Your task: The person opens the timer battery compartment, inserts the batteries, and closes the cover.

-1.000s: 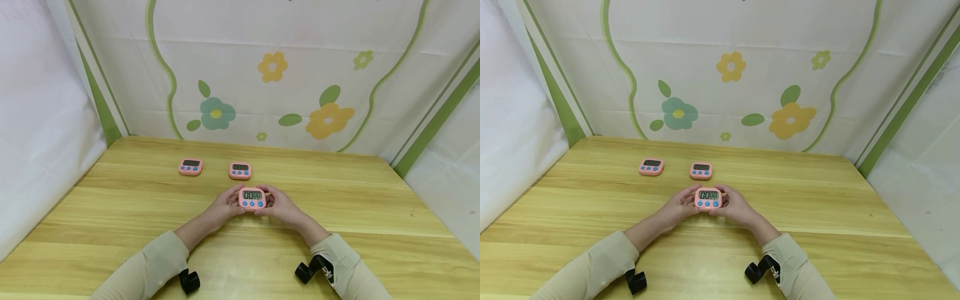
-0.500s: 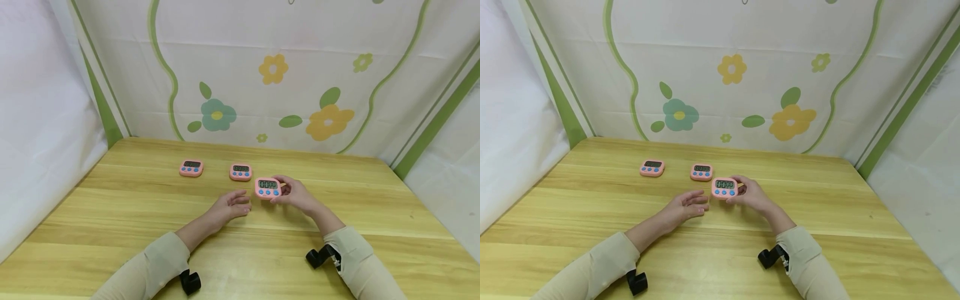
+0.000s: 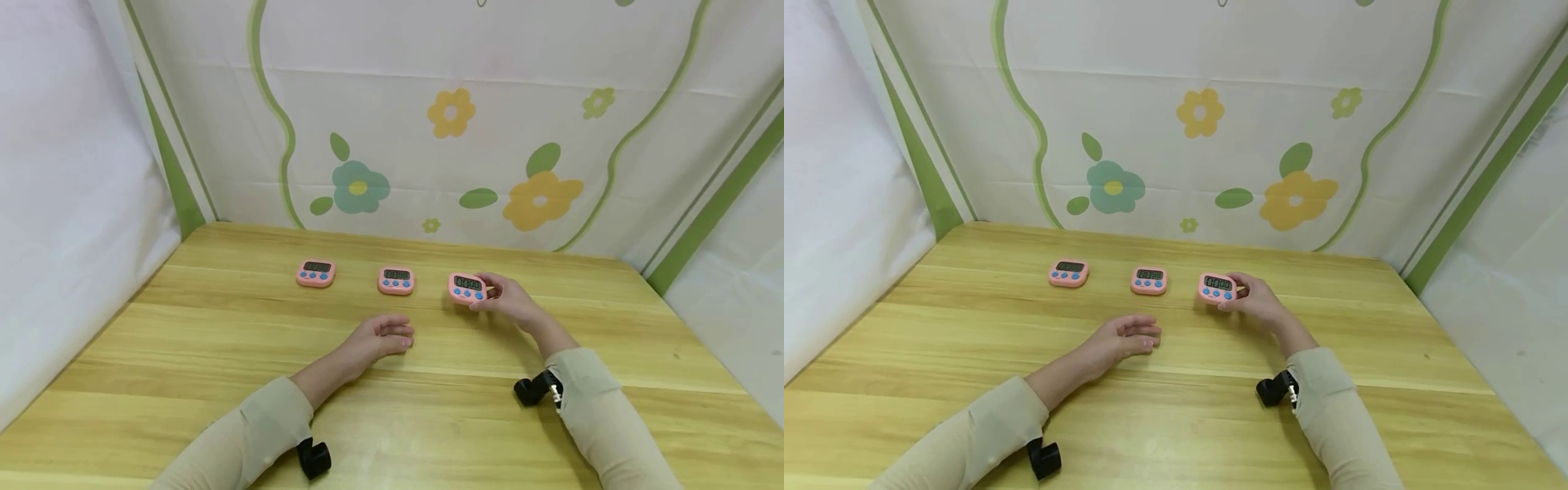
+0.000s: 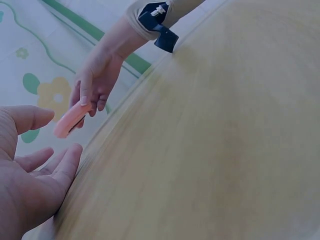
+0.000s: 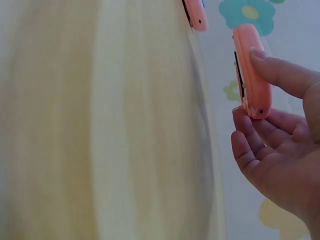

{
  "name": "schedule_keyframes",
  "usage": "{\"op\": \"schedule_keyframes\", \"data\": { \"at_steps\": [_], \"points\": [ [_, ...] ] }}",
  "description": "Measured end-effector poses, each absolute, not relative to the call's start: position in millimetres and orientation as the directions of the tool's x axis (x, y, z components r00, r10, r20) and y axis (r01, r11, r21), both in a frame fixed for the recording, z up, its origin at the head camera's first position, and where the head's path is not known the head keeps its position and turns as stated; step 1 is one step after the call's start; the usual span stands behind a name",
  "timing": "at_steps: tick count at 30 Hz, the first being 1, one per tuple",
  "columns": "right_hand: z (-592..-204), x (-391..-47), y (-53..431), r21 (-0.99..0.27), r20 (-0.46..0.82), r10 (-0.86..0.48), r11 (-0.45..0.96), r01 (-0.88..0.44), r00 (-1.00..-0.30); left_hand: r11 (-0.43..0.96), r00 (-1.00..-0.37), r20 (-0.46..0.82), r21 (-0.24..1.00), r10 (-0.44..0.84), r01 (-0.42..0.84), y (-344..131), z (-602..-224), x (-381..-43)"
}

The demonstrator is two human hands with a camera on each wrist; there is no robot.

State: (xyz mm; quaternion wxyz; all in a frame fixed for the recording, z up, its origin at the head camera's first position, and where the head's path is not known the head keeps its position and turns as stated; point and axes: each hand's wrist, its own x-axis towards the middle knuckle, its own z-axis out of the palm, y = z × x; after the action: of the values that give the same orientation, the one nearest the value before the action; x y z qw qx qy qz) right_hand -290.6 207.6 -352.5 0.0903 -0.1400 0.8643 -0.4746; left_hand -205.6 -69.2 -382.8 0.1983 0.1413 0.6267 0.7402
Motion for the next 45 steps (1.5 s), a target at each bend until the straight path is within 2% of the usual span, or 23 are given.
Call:
{"op": "schedule_keyframes", "data": {
  "at_steps": [16,29,45],
  "points": [
    [-362.4,-313.2,222.8,-0.831,-0.094,-0.278,0.551,-0.078,-0.956,-0.129,-0.881,-0.055,0.983,0.47,-0.13,-70.2,-385.3,-206.4],
    [-372.5,-317.7,228.0,-0.869,-0.117,-0.247,0.495,-0.022,-0.962,-0.117,-0.882,-0.063,0.984,0.466,-0.132,-68.8,-385.5,-206.1],
    [-370.2,-319.8,226.0,-0.837,-0.134,-0.293,0.545,-0.05,-0.947,-0.112,-0.882,-0.071,0.984,0.466,-0.138,-68.8,-383.8,-205.2]
  ]
}}
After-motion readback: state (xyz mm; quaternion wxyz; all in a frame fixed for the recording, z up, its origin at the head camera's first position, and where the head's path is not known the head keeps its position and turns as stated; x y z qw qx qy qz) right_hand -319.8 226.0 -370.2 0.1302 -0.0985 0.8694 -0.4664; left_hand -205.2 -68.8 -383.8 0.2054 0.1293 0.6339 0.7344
